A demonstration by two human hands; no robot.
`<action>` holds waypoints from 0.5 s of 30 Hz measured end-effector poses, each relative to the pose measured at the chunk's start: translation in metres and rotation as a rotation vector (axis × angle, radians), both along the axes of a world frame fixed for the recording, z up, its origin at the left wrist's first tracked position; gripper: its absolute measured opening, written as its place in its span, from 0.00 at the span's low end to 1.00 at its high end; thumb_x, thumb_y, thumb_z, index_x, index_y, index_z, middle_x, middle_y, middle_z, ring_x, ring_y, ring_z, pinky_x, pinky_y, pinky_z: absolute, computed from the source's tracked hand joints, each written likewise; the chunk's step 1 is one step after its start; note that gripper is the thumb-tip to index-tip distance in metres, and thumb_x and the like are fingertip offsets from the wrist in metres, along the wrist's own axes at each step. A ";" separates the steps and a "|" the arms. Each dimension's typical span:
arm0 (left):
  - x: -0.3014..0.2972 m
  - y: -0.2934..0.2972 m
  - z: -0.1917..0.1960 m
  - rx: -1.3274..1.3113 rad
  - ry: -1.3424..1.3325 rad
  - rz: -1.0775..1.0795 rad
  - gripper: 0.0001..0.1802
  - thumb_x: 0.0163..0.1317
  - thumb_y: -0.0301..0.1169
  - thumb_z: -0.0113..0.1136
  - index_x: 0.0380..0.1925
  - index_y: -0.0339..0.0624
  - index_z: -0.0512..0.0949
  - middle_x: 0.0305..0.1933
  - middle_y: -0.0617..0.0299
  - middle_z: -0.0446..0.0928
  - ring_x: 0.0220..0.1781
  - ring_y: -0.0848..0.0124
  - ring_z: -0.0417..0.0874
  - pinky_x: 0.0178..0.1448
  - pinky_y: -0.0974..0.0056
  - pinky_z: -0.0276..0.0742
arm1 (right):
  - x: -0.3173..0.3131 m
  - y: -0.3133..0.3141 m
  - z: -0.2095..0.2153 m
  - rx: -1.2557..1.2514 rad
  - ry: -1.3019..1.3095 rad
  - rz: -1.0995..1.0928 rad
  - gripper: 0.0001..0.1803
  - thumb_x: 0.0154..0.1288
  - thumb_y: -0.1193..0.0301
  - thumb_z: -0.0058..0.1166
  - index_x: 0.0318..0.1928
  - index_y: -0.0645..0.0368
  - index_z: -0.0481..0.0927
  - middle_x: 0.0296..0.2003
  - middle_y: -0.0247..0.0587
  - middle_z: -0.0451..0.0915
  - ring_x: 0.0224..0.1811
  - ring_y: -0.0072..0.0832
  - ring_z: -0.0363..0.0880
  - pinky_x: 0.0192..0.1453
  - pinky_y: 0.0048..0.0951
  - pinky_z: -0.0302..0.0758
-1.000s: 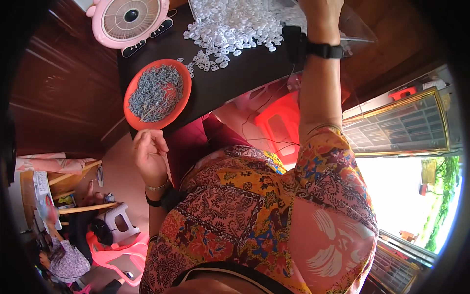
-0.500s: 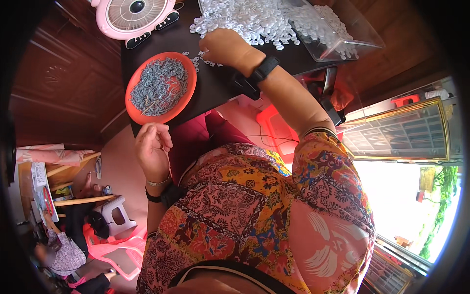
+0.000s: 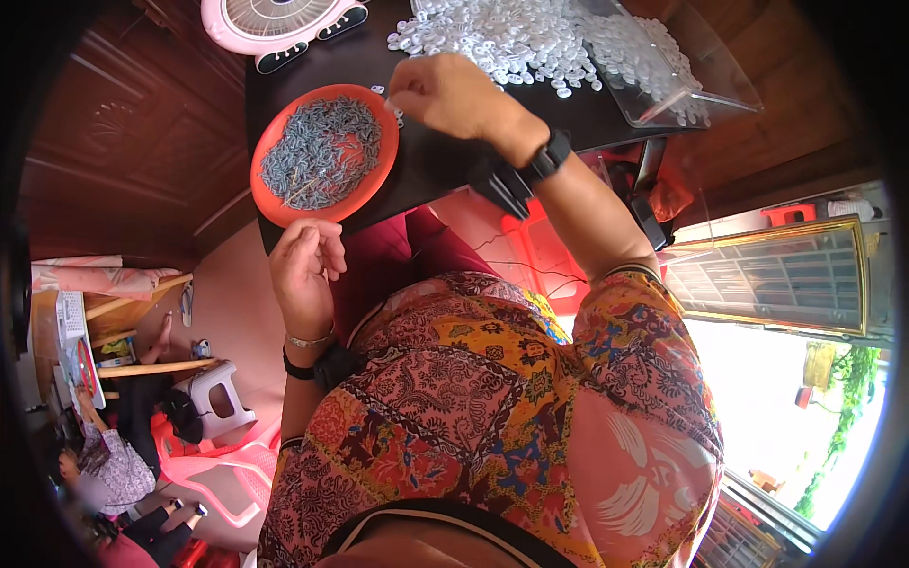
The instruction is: Assembling small white plastic components by inserting metal pins into them.
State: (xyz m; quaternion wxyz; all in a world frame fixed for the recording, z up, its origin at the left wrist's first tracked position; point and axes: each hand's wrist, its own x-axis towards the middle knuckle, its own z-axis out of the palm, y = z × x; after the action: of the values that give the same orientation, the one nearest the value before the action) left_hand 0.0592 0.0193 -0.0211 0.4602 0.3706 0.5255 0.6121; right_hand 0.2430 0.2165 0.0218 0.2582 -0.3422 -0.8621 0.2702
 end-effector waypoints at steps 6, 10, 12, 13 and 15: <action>0.005 0.003 0.002 -0.017 0.039 -0.144 0.16 0.68 0.38 0.44 0.35 0.37 0.75 0.26 0.65 0.73 0.24 0.80 0.70 0.28 0.76 0.62 | -0.017 -0.072 -0.005 -0.262 0.166 0.396 0.05 0.58 0.75 0.57 0.33 0.65 0.79 0.28 0.42 0.79 0.31 0.27 0.78 0.36 0.28 0.73; 0.007 0.001 0.006 -0.030 0.144 -0.157 0.11 0.67 0.36 0.45 0.32 0.39 0.70 0.25 0.63 0.74 0.23 0.79 0.70 0.28 0.75 0.63 | -0.024 -0.087 -0.018 -0.246 0.211 0.347 0.07 0.55 0.71 0.58 0.32 0.62 0.79 0.25 0.43 0.79 0.27 0.32 0.79 0.31 0.31 0.72; 0.007 0.000 0.004 -0.012 0.103 -0.160 0.11 0.67 0.35 0.46 0.32 0.39 0.70 0.26 0.64 0.73 0.24 0.81 0.69 0.28 0.76 0.63 | -0.027 -0.091 -0.021 -0.257 0.240 0.306 0.08 0.54 0.68 0.58 0.31 0.60 0.79 0.25 0.43 0.79 0.25 0.34 0.78 0.29 0.33 0.72; 0.007 0.000 0.002 0.005 0.062 -0.161 0.10 0.67 0.34 0.47 0.32 0.39 0.71 0.27 0.66 0.73 0.25 0.82 0.68 0.28 0.76 0.62 | -0.028 -0.092 -0.022 -0.269 0.248 0.296 0.08 0.54 0.68 0.58 0.31 0.60 0.79 0.24 0.43 0.79 0.25 0.34 0.78 0.29 0.33 0.72; 0.007 0.002 0.001 0.031 0.045 -0.172 0.10 0.67 0.34 0.47 0.32 0.39 0.71 0.26 0.66 0.72 0.25 0.82 0.68 0.28 0.76 0.61 | -0.028 -0.093 -0.020 -0.279 0.255 0.283 0.08 0.55 0.67 0.59 0.31 0.60 0.79 0.23 0.43 0.79 0.24 0.34 0.78 0.29 0.33 0.71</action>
State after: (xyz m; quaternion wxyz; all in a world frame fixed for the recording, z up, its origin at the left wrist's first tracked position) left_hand 0.0658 0.0209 -0.0198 0.4933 0.4350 0.4923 0.5701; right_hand 0.2149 0.1235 0.0013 0.2748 -0.2135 -0.8161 0.4614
